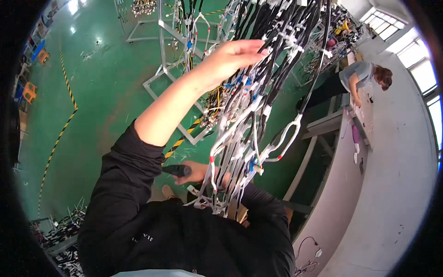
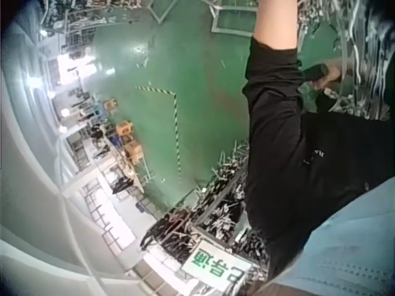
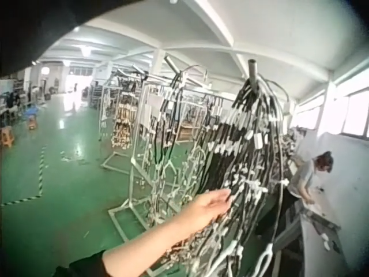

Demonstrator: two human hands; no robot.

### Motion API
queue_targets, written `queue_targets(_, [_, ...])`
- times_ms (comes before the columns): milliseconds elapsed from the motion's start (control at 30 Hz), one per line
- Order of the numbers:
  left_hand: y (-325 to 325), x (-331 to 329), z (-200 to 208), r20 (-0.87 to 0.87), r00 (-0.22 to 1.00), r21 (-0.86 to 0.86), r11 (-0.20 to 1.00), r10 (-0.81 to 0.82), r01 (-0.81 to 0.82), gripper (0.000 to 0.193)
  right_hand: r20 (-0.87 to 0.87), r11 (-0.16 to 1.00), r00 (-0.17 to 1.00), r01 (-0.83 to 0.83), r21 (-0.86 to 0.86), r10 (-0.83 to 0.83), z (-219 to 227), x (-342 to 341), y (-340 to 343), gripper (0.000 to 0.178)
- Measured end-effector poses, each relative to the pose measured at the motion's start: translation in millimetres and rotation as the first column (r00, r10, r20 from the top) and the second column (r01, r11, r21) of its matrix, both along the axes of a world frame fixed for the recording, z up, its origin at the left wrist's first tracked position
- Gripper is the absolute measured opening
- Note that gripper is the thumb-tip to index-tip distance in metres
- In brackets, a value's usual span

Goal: Assembling and organizing complex wire harnesses on a rack using a specialized cable tie gun.

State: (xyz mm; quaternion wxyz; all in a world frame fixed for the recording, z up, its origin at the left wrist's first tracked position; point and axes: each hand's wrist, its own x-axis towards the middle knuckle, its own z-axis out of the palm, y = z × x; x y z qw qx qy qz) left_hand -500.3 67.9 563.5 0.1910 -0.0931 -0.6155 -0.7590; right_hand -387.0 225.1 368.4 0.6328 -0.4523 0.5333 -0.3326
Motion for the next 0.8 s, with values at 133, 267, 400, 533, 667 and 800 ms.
queue_targets(133, [-16, -3, 14, 0.053, 0.966, 0.152, 0.958, -0.254, 0.243, 0.025, -0.002, 0.996, 0.998, 0.055, -0.071, -0.055, -6, -1, 3, 0.04])
queue_targets(267, [-24, 11, 25, -0.066, 0.928, 0.356, 0.861, -0.366, 0.364, 0.01, 0.074, 0.988, 0.992, 0.111, -0.105, -0.103, -12, -2, 6, 0.037])
queue_targets(400, [-23, 11, 26, -0.09, 0.871, 0.434, 0.768, -0.482, 0.47, 0.008, 0.056, 0.988, 0.993, 0.112, -0.105, -0.106, -24, -8, 11, 0.036])
queue_targets(533, [-16, 12, 18, -0.057, 0.89, 0.43, 0.793, -0.453, 0.431, 0.02, -0.002, 0.992, 0.998, 0.07, -0.103, -0.07, -46, -18, 24, 0.033])
queue_targets(667, [10, 4, 5, -0.019, 0.958, 0.137, 0.948, -0.287, 0.287, 0.041, -0.116, 0.976, 0.993, -0.006, -0.217, -0.02, -62, -33, 38, 0.029])
queue_targets(800, [13, 3, 8, 0.067, 0.997, -0.312, 0.948, -0.034, 0.054, 0.047, -0.176, 0.941, 0.968, 0.119, -0.316, -0.181, -66, -37, 57, 0.046])
